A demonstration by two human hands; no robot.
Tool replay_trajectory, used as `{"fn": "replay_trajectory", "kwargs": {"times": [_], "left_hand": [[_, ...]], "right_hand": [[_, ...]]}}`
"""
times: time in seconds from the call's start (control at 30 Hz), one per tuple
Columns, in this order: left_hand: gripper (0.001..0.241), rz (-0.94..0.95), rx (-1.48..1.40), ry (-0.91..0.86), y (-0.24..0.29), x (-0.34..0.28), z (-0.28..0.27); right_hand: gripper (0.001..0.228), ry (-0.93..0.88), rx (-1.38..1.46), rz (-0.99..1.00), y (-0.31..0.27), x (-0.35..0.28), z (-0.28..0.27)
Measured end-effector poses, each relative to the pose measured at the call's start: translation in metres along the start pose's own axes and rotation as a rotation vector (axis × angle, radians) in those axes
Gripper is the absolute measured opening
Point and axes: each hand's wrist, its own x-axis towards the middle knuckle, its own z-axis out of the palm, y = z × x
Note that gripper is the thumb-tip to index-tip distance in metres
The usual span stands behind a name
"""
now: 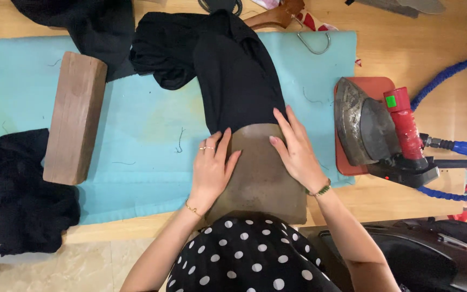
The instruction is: Ironing a black garment on a specialized pressing ham using a steam iron and a wooden clapper.
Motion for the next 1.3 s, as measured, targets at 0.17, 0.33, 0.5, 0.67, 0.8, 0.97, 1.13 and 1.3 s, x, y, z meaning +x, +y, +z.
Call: {"fn": "replay_trajectory", "kwargs": {"times": [0.17,0.33,0.5,0.67,0.8,0.97,1.13,1.3], "left_hand": [[0.06,-0.055,0.043,-0.035,0.011,-0.005,-0.004],[0.054,-0.035,0.133,0.005,0.01,-0.012,0.007],[0.053,-0.018,0.222,-0.007,0.013,-0.013,0.007],[0.05,-0.014,0.153,0.03,0.018,-0.01,0.001],[0.051,-0.002,0.142,0.046,0.018,-0.009,0.0],[0.049,-0.015,0.045,0.072,0.02,-0.008,-0.002],[0.048,0.003,0.037,0.097,0.021,-0.007,-0.003],[0.049,-0.053,0.006,0.054,0.016,-0.013,0.002]], "right_hand": [[0.06,0.016,-0.183,0.083,-0.001,-0.017,0.002],[0.068,0.069,-0.293,0.133,0.0,-0.024,0.007],[0.073,0.068,-0.421,0.223,0.012,-0.031,0.009],[0.073,0.009,-0.432,0.325,0.01,-0.035,-0.001],[0.074,0.139,-0.354,0.258,-0.005,-0.032,-0.003],[0.055,0.183,-0.292,0.093,0.006,-0.04,0.005],[0.057,0.172,-0.331,0.092,0.021,-0.042,-0.01],[0.058,0.371,-0.734,0.121,0.061,-0.033,-0.109]]}}
